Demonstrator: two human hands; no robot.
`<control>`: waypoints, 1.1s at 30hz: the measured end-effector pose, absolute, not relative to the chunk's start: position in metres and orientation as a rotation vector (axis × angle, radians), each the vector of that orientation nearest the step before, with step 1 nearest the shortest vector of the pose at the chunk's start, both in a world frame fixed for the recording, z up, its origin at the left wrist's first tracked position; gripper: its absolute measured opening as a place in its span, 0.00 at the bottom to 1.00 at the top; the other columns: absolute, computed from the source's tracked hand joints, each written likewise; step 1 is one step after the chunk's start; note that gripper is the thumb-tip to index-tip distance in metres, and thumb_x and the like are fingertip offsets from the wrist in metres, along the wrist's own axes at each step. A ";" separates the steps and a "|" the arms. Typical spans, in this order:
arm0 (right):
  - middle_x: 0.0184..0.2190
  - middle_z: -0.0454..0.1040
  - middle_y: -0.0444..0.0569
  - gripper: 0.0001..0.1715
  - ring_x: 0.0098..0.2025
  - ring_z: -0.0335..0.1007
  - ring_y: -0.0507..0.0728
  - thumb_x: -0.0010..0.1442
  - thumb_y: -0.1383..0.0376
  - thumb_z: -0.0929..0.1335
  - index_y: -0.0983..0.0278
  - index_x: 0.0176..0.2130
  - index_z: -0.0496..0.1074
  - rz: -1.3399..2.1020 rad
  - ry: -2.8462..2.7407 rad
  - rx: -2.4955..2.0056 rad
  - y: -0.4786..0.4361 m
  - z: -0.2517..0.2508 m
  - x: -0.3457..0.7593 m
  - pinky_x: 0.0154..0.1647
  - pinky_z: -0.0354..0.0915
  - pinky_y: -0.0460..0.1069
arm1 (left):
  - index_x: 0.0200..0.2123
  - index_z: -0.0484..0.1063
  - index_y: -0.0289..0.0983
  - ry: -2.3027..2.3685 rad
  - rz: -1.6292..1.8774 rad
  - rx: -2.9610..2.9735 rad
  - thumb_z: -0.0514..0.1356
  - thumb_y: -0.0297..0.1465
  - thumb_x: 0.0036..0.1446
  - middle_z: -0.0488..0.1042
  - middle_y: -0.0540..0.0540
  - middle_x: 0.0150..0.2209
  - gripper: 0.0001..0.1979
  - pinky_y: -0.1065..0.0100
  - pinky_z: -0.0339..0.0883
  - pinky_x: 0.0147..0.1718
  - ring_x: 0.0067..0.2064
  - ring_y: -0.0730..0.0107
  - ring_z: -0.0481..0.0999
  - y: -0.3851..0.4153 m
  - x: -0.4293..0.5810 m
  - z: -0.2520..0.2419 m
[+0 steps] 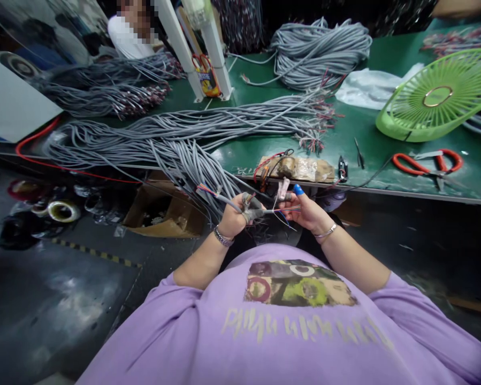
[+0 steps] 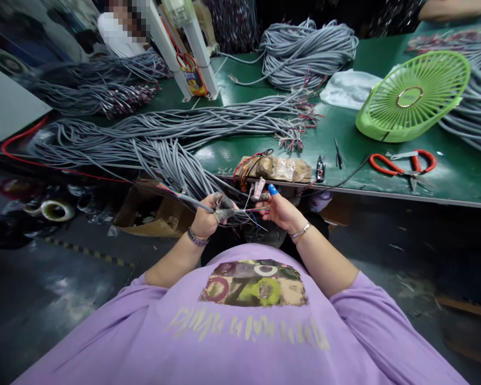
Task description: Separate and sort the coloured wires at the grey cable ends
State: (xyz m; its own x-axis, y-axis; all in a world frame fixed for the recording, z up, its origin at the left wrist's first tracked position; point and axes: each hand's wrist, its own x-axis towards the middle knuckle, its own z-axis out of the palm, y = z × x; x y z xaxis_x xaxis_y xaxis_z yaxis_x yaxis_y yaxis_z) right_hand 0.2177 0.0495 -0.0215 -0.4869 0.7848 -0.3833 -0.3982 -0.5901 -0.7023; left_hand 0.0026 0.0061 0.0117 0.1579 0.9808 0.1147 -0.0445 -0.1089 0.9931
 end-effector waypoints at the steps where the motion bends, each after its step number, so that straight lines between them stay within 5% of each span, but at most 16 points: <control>1: 0.24 0.75 0.46 0.28 0.20 0.65 0.49 0.58 0.41 0.67 0.63 0.34 0.73 2.095 -0.732 -0.919 0.052 -0.019 0.217 0.19 0.62 0.44 | 0.29 0.72 0.33 1.020 1.192 1.326 0.72 0.38 0.45 0.78 0.48 0.28 0.16 0.77 0.58 0.15 0.17 0.84 0.65 0.008 0.004 0.011; 9: 0.18 0.67 0.40 0.25 0.18 0.59 0.46 0.50 0.46 0.75 0.64 0.25 0.69 1.918 -0.803 -0.867 0.058 -0.013 0.202 0.16 0.57 0.41 | 0.30 0.73 0.34 1.058 1.187 1.314 0.72 0.39 0.45 0.76 0.50 0.27 0.17 0.77 0.58 0.14 0.17 0.84 0.64 0.018 0.013 0.004; 23: 0.19 0.72 0.42 0.19 0.18 0.65 0.48 0.56 0.51 0.73 0.63 0.27 0.71 1.940 -0.487 -0.885 0.065 -0.009 0.195 0.18 0.64 0.43 | 0.30 0.71 0.35 1.117 1.192 1.307 0.72 0.39 0.44 0.73 0.52 0.25 0.18 0.77 0.55 0.13 0.16 0.84 0.62 0.030 0.026 -0.001; 33: 0.22 0.73 0.41 0.28 0.20 0.67 0.48 0.54 0.40 0.69 0.62 0.29 0.71 2.017 -0.515 -0.840 0.060 -0.021 0.194 0.20 0.63 0.43 | 0.29 0.71 0.34 1.041 1.052 1.321 0.73 0.41 0.43 0.72 0.52 0.23 0.19 0.77 0.55 0.13 0.16 0.84 0.61 0.032 0.020 0.000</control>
